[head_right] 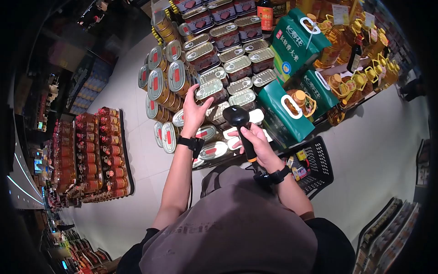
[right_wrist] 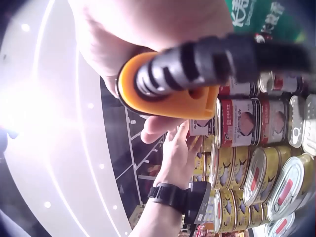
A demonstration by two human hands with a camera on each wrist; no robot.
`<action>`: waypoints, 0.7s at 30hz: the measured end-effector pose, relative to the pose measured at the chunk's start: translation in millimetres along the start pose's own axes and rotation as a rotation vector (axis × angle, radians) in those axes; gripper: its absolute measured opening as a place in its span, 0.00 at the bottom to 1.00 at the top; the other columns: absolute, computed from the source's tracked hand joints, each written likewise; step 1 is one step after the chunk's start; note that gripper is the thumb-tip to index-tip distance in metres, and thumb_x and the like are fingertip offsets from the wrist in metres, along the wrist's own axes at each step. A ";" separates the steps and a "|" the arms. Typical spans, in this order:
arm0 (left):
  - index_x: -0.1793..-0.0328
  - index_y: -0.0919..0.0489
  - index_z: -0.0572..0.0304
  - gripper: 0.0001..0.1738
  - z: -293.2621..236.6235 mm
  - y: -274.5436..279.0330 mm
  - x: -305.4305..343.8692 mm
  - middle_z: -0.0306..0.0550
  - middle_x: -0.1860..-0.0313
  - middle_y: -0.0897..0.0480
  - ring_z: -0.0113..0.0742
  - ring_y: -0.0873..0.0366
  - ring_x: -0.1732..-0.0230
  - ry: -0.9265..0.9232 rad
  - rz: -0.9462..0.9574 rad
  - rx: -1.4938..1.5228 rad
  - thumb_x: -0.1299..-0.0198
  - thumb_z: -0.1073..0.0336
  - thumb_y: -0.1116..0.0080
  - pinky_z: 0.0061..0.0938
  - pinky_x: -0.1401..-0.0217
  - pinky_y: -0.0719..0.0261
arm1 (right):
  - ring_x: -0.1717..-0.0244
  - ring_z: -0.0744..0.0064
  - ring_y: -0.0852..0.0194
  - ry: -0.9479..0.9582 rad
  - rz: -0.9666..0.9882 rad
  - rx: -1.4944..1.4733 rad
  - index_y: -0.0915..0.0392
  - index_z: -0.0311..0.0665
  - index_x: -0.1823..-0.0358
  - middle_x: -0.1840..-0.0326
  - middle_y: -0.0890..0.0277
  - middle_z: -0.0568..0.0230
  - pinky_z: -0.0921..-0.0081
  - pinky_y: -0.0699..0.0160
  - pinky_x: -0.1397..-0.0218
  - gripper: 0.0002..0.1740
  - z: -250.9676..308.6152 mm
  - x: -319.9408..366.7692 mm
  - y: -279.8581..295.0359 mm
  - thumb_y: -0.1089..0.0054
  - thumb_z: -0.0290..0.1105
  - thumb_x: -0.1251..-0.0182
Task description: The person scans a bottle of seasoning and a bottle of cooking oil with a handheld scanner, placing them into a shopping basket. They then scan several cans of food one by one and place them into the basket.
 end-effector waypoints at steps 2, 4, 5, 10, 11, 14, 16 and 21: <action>0.33 0.28 0.62 0.34 7.5 -4.3 -4.0 0.57 0.44 0.17 0.44 0.18 0.44 0.024 0.007 0.065 0.46 0.68 0.25 0.35 0.39 0.22 | 0.61 0.72 0.14 -0.009 -0.003 0.001 0.33 0.33 0.34 0.42 0.19 0.49 0.83 0.17 0.67 0.25 3.1 1.8 8.7 0.46 0.43 0.21; 0.35 0.27 0.63 0.32 17.0 -8.8 -8.0 0.54 0.46 0.17 0.38 0.18 0.46 0.047 0.030 0.155 0.45 0.70 0.25 0.32 0.42 0.21 | 0.60 0.71 0.14 -0.011 0.004 0.012 0.34 0.33 0.34 0.41 0.20 0.48 0.83 0.17 0.66 0.25 4.9 4.8 16.0 0.45 0.43 0.21; 0.37 0.27 0.64 0.31 18.2 -8.1 -6.3 0.51 0.48 0.16 0.35 0.17 0.49 0.024 0.029 0.151 0.45 0.70 0.25 0.29 0.45 0.19 | 0.59 0.70 0.13 0.016 0.008 0.032 0.36 0.33 0.31 0.40 0.21 0.47 0.82 0.16 0.64 0.26 7.7 5.0 20.4 0.46 0.42 0.21; 0.42 0.24 0.65 0.22 10.1 18.3 11.7 0.42 0.54 0.16 0.26 0.18 0.56 0.082 -0.094 0.286 0.37 0.66 0.28 0.22 0.52 0.19 | 0.56 0.70 0.13 0.094 0.111 0.114 0.37 0.33 0.30 0.39 0.20 0.50 0.80 0.19 0.58 0.29 32.9 19.5 14.6 0.40 0.38 0.25; 0.41 0.24 0.65 0.21 29.6 17.9 19.8 0.42 0.56 0.16 0.25 0.19 0.59 0.241 -0.065 0.473 0.35 0.65 0.30 0.20 0.56 0.20 | 0.60 0.71 0.15 0.087 0.139 0.166 0.41 0.33 0.25 0.38 0.21 0.45 0.79 0.20 0.61 0.41 36.2 23.8 10.9 0.34 0.47 0.29; 0.38 0.24 0.63 0.22 71.7 6.6 54.4 0.44 0.54 0.14 0.28 0.14 0.57 0.587 0.168 0.981 0.28 0.55 0.39 0.23 0.54 0.14 | 0.63 0.71 0.15 -0.006 0.267 0.172 0.40 0.32 0.25 0.38 0.21 0.44 0.80 0.21 0.62 0.43 31.6 32.6 -1.1 0.31 0.48 0.33; 0.37 0.24 0.63 0.24 46.1 5.3 73.3 0.49 0.47 0.15 0.35 0.14 0.50 0.789 -0.005 1.298 0.28 0.53 0.39 0.30 0.48 0.12 | 0.65 0.70 0.15 -0.026 0.309 0.147 0.40 0.31 0.26 0.41 0.20 0.49 0.80 0.21 0.63 0.45 25.6 31.8 -11.3 0.28 0.47 0.36; 0.37 0.22 0.60 0.22 67.1 -8.7 101.3 0.51 0.47 0.13 0.41 0.13 0.47 0.844 0.170 1.728 0.26 0.51 0.44 0.35 0.46 0.09 | 0.63 0.73 0.17 -0.150 0.502 0.102 0.35 0.31 0.32 0.48 0.24 0.61 0.77 0.19 0.58 0.34 11.7 31.4 -46.1 0.29 0.36 0.34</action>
Point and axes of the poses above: each hand's wrist, its own x-axis away from the middle knuckle, its own y-axis out of the back of the hand, z = x × y, the point moved 9 cm from there along -x, towards the middle knuckle
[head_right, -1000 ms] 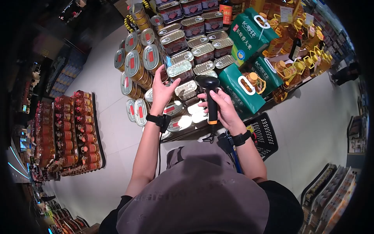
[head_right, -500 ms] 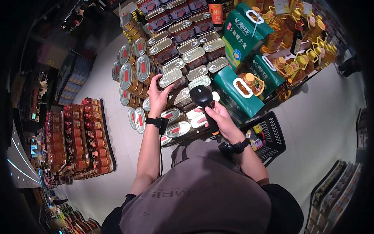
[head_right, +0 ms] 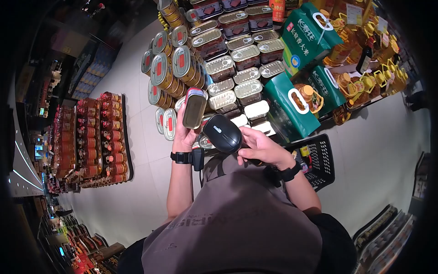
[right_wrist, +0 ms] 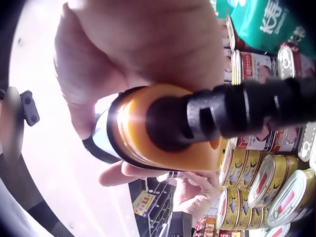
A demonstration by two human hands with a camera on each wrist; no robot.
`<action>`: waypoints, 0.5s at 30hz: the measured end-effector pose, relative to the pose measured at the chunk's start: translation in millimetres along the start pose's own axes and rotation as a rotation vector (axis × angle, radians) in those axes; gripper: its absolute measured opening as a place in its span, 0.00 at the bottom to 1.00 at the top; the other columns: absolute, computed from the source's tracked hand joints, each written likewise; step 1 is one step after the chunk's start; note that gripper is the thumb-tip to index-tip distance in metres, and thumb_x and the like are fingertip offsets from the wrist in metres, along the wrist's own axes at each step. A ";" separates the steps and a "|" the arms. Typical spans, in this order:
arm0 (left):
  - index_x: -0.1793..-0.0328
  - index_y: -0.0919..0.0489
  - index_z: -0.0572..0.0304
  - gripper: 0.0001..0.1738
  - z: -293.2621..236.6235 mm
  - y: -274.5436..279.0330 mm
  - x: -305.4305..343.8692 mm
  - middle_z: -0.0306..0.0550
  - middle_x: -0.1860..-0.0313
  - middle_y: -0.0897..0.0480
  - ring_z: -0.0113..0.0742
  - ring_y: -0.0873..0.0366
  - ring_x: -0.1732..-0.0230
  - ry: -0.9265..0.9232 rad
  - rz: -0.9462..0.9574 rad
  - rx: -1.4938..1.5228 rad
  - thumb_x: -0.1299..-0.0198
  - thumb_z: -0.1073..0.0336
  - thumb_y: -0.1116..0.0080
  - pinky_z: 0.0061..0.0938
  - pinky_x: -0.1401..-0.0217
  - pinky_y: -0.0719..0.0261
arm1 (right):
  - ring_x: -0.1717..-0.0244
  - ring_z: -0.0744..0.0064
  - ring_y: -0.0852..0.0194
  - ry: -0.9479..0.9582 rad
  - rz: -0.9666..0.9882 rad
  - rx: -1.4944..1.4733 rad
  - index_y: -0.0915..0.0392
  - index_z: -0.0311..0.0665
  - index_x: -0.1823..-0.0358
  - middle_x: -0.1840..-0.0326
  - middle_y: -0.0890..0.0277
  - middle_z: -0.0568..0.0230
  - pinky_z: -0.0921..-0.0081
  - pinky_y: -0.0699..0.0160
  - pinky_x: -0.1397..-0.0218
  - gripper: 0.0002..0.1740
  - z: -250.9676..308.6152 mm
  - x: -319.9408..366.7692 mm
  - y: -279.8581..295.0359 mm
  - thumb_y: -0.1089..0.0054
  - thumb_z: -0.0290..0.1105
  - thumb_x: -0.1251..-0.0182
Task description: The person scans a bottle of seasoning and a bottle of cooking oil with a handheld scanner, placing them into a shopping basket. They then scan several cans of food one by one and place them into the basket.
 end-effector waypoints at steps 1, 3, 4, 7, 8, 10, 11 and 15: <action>0.36 0.23 0.60 0.23 -1.1 1.2 3.0 0.50 0.45 0.14 0.41 0.14 0.45 -0.041 -0.013 0.006 0.26 0.52 0.44 0.36 0.44 0.10 | 0.63 0.73 0.17 -0.006 0.026 0.003 0.34 0.31 0.33 0.48 0.24 0.61 0.76 0.19 0.58 0.33 -0.5 -3.5 -3.8 0.29 0.35 0.33; 0.35 0.23 0.59 0.23 0.1 1.3 10.1 0.49 0.43 0.15 0.41 0.15 0.43 -0.088 -0.027 0.013 0.27 0.52 0.43 0.37 0.42 0.11 | 0.65 0.72 0.17 0.059 0.050 0.043 0.35 0.31 0.32 0.47 0.23 0.56 0.77 0.18 0.61 0.33 5.8 -7.9 -8.8 0.31 0.39 0.31; 0.34 0.24 0.59 0.24 -4.5 3.0 15.6 0.49 0.40 0.16 0.41 0.16 0.40 -0.180 -0.051 0.004 0.27 0.52 0.41 0.40 0.38 0.14 | 0.66 0.71 0.17 0.091 0.016 -0.071 0.36 0.30 0.31 0.46 0.22 0.53 0.78 0.18 0.64 0.33 12.1 -8.1 -7.5 0.34 0.42 0.29; 0.30 0.27 0.58 0.28 -12.2 21.2 26.0 0.47 0.34 0.20 0.41 0.22 0.33 -0.309 -0.103 -0.003 0.31 0.53 0.36 0.42 0.27 0.24 | 0.72 0.68 0.18 0.200 -0.086 -0.210 0.37 0.28 0.32 0.47 0.22 0.40 0.79 0.18 0.75 0.33 24.7 -3.3 6.7 0.48 0.50 0.21; 0.30 0.27 0.59 0.30 -15.1 20.7 31.4 0.46 0.34 0.20 0.40 0.23 0.33 -0.349 -0.037 -0.086 0.32 0.54 0.34 0.42 0.26 0.26 | 0.74 0.68 0.19 0.221 -0.099 -0.238 0.36 0.27 0.33 0.48 0.23 0.39 0.79 0.19 0.76 0.32 27.0 -0.3 11.2 0.50 0.51 0.20; 0.29 0.28 0.60 0.33 -19.2 9.9 39.4 0.46 0.34 0.20 0.40 0.24 0.33 -0.396 0.062 -0.182 0.36 0.55 0.30 0.41 0.24 0.29 | 0.78 0.67 0.21 0.244 -0.106 -0.317 0.35 0.27 0.35 0.50 0.23 0.37 0.78 0.20 0.79 0.32 31.1 5.6 14.7 0.54 0.53 0.19; 0.28 0.28 0.59 0.34 -19.8 8.3 41.8 0.45 0.34 0.20 0.41 0.24 0.32 -0.413 0.061 -0.210 0.37 0.54 0.29 0.41 0.24 0.29 | 0.78 0.68 0.21 0.251 -0.098 -0.334 0.35 0.27 0.35 0.50 0.23 0.37 0.78 0.21 0.80 0.33 32.2 9.1 15.0 0.55 0.54 0.19; 0.28 0.28 0.58 0.36 -16.5 -9.3 43.4 0.45 0.35 0.20 0.40 0.24 0.32 -0.408 0.135 -0.229 0.39 0.54 0.27 0.39 0.26 0.27 | 0.78 0.69 0.21 0.241 -0.070 -0.263 0.36 0.27 0.33 0.52 0.22 0.39 0.79 0.21 0.79 0.34 46.9 16.3 3.3 0.49 0.54 0.22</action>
Point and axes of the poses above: each hand's wrist, its own x-axis away from the middle knuckle, its own y-axis out of the back of the hand, z = x × y, the point moved 9 cm from there along -x, towards the middle knuckle
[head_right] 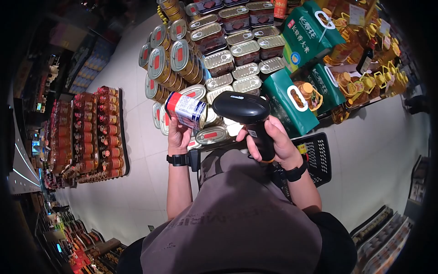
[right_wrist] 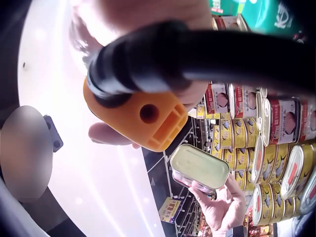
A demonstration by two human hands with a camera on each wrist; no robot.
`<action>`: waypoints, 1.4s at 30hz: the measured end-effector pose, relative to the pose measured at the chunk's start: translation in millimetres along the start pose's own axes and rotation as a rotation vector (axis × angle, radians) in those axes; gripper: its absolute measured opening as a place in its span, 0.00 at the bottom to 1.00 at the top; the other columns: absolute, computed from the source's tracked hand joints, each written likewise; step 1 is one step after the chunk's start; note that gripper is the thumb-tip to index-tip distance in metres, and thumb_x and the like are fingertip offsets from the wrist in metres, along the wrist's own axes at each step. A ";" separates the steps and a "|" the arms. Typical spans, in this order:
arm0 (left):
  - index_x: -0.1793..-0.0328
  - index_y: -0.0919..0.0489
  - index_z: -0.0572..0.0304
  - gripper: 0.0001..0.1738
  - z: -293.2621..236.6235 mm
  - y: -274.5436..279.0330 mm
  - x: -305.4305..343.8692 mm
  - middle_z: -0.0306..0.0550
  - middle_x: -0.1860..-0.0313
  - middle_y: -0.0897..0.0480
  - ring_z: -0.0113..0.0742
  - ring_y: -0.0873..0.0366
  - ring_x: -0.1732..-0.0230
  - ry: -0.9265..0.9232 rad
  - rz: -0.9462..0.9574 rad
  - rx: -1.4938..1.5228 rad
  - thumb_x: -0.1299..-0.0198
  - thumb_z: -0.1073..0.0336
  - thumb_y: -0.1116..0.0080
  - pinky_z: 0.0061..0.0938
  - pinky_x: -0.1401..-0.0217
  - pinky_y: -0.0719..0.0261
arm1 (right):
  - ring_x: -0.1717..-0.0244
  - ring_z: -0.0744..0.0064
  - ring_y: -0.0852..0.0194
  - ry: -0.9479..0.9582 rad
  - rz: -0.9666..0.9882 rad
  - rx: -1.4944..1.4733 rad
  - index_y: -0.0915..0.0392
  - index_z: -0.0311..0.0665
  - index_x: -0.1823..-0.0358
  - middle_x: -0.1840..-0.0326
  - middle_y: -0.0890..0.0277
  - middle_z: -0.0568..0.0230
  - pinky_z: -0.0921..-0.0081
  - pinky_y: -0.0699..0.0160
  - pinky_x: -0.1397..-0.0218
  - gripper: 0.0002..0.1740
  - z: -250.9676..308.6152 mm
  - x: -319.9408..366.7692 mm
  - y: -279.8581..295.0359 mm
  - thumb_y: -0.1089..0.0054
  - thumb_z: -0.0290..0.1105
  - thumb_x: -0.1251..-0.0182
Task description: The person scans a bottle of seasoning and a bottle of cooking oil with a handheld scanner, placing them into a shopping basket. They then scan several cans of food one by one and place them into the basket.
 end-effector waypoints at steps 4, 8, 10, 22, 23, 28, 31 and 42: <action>0.25 0.36 0.60 0.42 -8.1 -19.6 -7.1 0.47 0.37 0.21 0.39 0.22 0.36 -0.072 0.009 -0.119 0.41 0.58 0.25 0.40 0.31 0.22 | 0.80 0.74 0.24 0.056 -0.066 0.186 0.42 0.25 0.28 0.54 0.22 0.42 0.84 0.28 0.82 0.42 -1.4 1.4 -0.5 0.44 0.56 0.25; 0.28 0.33 0.64 0.36 -24.5 -44.2 -15.0 0.50 0.39 0.21 0.34 0.17 0.44 -0.168 -0.158 -0.572 0.40 0.72 0.28 0.26 0.49 0.12 | 0.76 0.74 0.23 0.065 -0.147 0.265 0.37 0.32 0.33 0.54 0.21 0.50 0.81 0.25 0.73 0.31 -11.7 -2.4 5.8 0.44 0.50 0.23; 0.31 0.29 0.67 0.35 -30.0 -69.1 -20.2 0.49 0.42 0.20 0.33 0.16 0.47 -0.229 -0.214 -0.797 0.44 0.76 0.27 0.19 0.65 0.12 | 0.76 0.75 0.22 0.056 -0.185 0.312 0.36 0.33 0.34 0.54 0.20 0.53 0.82 0.26 0.74 0.28 -15.9 -4.5 9.2 0.46 0.47 0.21; 0.38 0.23 0.58 0.35 -11.1 -140.9 -25.0 0.51 0.40 0.24 0.54 0.23 0.39 -0.862 0.210 -1.565 0.58 0.82 0.33 0.44 0.30 0.26 | 0.76 0.79 0.24 0.185 -0.450 0.281 0.35 0.34 0.36 0.54 0.20 0.54 0.85 0.25 0.75 0.25 5.4 13.9 46.0 0.56 0.48 0.17; 0.39 0.22 0.55 0.33 -5.2 -140.3 -18.8 0.53 0.40 0.25 0.55 0.24 0.37 -0.936 0.275 -1.570 0.56 0.84 0.34 0.51 0.27 0.28 | 0.76 0.79 0.25 0.203 -0.438 0.254 0.35 0.34 0.35 0.54 0.21 0.53 0.85 0.26 0.75 0.25 6.3 15.6 49.2 0.56 0.48 0.17; 0.40 0.21 0.51 0.31 3.2 -144.6 2.5 0.52 0.40 0.24 0.55 0.24 0.37 -1.070 0.408 -1.601 0.52 0.82 0.33 0.53 0.29 0.24 | 0.77 0.78 0.27 0.214 -0.378 0.214 0.36 0.35 0.34 0.57 0.22 0.52 0.84 0.28 0.74 0.25 7.5 16.9 43.1 0.56 0.47 0.17; 0.38 0.22 0.52 0.33 6.5 -140.2 3.4 0.53 0.39 0.25 0.56 0.24 0.37 -1.064 0.431 -1.613 0.54 0.81 0.33 0.52 0.29 0.24 | 0.77 0.78 0.27 0.217 -0.357 0.180 0.36 0.35 0.35 0.58 0.23 0.53 0.84 0.28 0.76 0.24 2.1 14.4 40.0 0.55 0.47 0.17; 0.40 0.24 0.66 0.28 -14.2 -100.5 -13.6 0.48 0.47 0.19 0.34 0.19 0.47 -0.519 -0.162 -1.316 0.46 0.73 0.25 0.28 0.42 0.21 | 0.78 0.79 0.29 0.156 -0.218 0.293 0.36 0.33 0.35 0.60 0.23 0.55 0.83 0.28 0.73 0.27 -4.5 -3.6 28.8 0.48 0.48 0.21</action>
Point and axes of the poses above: each hand's wrist, its own x-axis away from the middle knuckle, its own y-axis out of the back of the hand, z = x × y, the point moved 9 cm from there along -x, towards the middle knuckle
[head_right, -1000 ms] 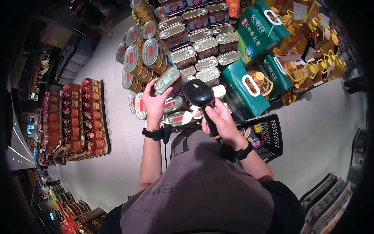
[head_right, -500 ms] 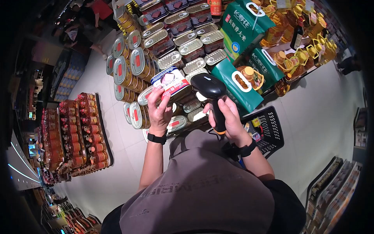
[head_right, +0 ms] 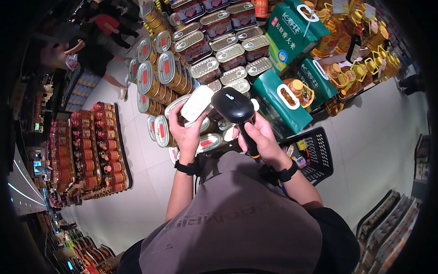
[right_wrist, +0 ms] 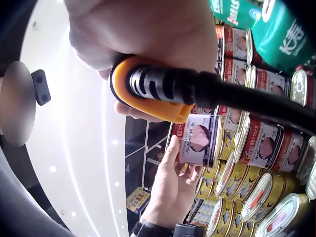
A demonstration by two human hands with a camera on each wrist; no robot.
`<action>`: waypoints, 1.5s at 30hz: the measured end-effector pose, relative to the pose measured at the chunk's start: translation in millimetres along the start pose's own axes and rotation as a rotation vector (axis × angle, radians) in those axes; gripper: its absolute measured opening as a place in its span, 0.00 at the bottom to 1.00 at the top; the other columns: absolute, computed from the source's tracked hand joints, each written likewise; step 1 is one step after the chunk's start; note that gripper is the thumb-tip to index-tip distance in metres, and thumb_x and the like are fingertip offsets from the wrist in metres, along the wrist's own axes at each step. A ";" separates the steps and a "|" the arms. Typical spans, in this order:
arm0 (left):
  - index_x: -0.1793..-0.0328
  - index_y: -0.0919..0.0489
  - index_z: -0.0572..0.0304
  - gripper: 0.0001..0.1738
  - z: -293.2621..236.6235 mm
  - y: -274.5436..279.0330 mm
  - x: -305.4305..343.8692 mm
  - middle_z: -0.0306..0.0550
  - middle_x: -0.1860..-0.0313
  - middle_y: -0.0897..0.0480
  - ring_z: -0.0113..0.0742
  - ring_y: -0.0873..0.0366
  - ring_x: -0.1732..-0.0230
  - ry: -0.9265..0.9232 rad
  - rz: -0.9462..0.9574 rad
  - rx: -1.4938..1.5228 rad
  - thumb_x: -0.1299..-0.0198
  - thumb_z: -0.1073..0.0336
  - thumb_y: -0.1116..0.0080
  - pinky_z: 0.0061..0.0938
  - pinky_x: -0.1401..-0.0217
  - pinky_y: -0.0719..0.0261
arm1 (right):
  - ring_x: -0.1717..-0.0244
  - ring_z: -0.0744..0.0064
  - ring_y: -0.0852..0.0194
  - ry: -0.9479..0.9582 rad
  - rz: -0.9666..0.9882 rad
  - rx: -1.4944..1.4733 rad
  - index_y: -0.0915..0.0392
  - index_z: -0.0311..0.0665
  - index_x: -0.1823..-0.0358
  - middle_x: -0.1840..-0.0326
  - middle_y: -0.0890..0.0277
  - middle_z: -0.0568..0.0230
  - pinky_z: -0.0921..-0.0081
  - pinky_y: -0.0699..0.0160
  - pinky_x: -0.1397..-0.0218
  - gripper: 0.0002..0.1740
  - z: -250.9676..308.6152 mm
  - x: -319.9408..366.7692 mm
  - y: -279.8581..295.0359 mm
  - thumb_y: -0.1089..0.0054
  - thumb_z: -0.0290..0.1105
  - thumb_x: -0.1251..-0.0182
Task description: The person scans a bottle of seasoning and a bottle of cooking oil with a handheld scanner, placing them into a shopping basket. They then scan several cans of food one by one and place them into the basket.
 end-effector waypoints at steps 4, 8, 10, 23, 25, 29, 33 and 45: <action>0.40 0.24 0.62 0.19 76.7 -16.7 15.8 0.49 0.46 0.16 0.33 0.16 0.49 0.747 -0.030 0.804 0.30 0.61 0.36 0.30 0.46 0.15 | 0.78 0.80 0.29 -0.035 0.027 0.008 0.37 0.32 0.33 0.59 0.23 0.55 0.83 0.27 0.72 0.30 -5.3 1.0 -2.8 0.45 0.48 0.23; 0.39 0.23 0.61 0.22 85.7 -34.0 39.3 0.48 0.47 0.16 0.34 0.15 0.51 1.063 -0.048 1.186 0.31 0.55 0.37 0.27 0.51 0.10 | 0.78 0.81 0.29 -0.069 0.083 0.063 0.38 0.31 0.32 0.59 0.23 0.56 0.83 0.27 0.71 0.32 -7.1 1.4 -7.5 0.43 0.49 0.24; 0.37 0.23 0.60 0.24 84.2 -45.4 46.4 0.49 0.51 0.15 0.40 0.13 0.58 1.165 0.088 1.369 0.30 0.51 0.39 0.28 0.60 0.08 | 0.77 0.81 0.29 -0.123 0.148 0.113 0.38 0.30 0.30 0.58 0.23 0.58 0.83 0.27 0.70 0.34 -11.4 2.9 -13.6 0.41 0.48 0.26; 0.36 0.25 0.59 0.23 76.6 -51.3 50.3 0.48 0.52 0.14 0.40 0.13 0.58 1.073 0.055 1.412 0.24 0.49 0.49 0.34 0.53 0.09 | 0.68 0.85 0.31 -0.313 0.241 0.117 0.35 0.35 0.35 0.56 0.25 0.62 0.85 0.29 0.69 0.31 -32.3 6.3 -29.7 0.34 0.42 0.30; 0.39 0.22 0.56 0.22 75.3 -51.0 50.0 0.50 0.53 0.12 0.41 0.12 0.54 1.064 0.081 1.374 0.24 0.48 0.50 0.40 0.50 0.10 | 0.68 0.85 0.31 -0.309 0.253 0.155 0.35 0.35 0.35 0.56 0.25 0.64 0.84 0.30 0.70 0.31 -34.5 5.9 -33.2 0.33 0.42 0.31; 0.40 0.21 0.56 0.21 71.9 -55.8 52.3 0.49 0.54 0.12 0.40 0.12 0.56 1.081 0.137 1.413 0.24 0.49 0.49 0.38 0.53 0.10 | 0.67 0.85 0.32 -0.338 0.241 0.164 0.35 0.35 0.35 0.56 0.25 0.67 0.85 0.31 0.68 0.31 -36.2 8.1 -35.1 0.32 0.42 0.32; 0.36 0.25 0.60 0.24 83.2 -52.5 49.4 0.50 0.51 0.13 0.42 0.12 0.55 1.038 0.134 1.358 0.26 0.49 0.47 0.37 0.50 0.10 | 0.56 0.83 0.27 -0.432 0.250 0.169 0.33 0.35 0.38 0.52 0.24 0.67 0.81 0.25 0.56 0.28 -36.7 14.4 -28.1 0.32 0.38 0.31; 0.39 0.24 0.64 0.25 89.4 -48.6 52.5 0.51 0.51 0.13 0.41 0.12 0.59 1.114 0.019 1.131 0.30 0.52 0.39 0.31 0.54 0.09 | 0.49 0.70 0.17 -0.224 0.354 0.629 0.29 0.34 0.42 0.51 0.15 0.56 0.70 0.24 0.43 0.27 -6.2 13.8 -37.4 0.28 0.36 0.36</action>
Point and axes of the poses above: each hand's wrist, its own x-axis away from the middle knuckle, its own y-axis out of the back of the hand, z = x × y, the point moved 9 cm from there along -x, towards the middle knuckle
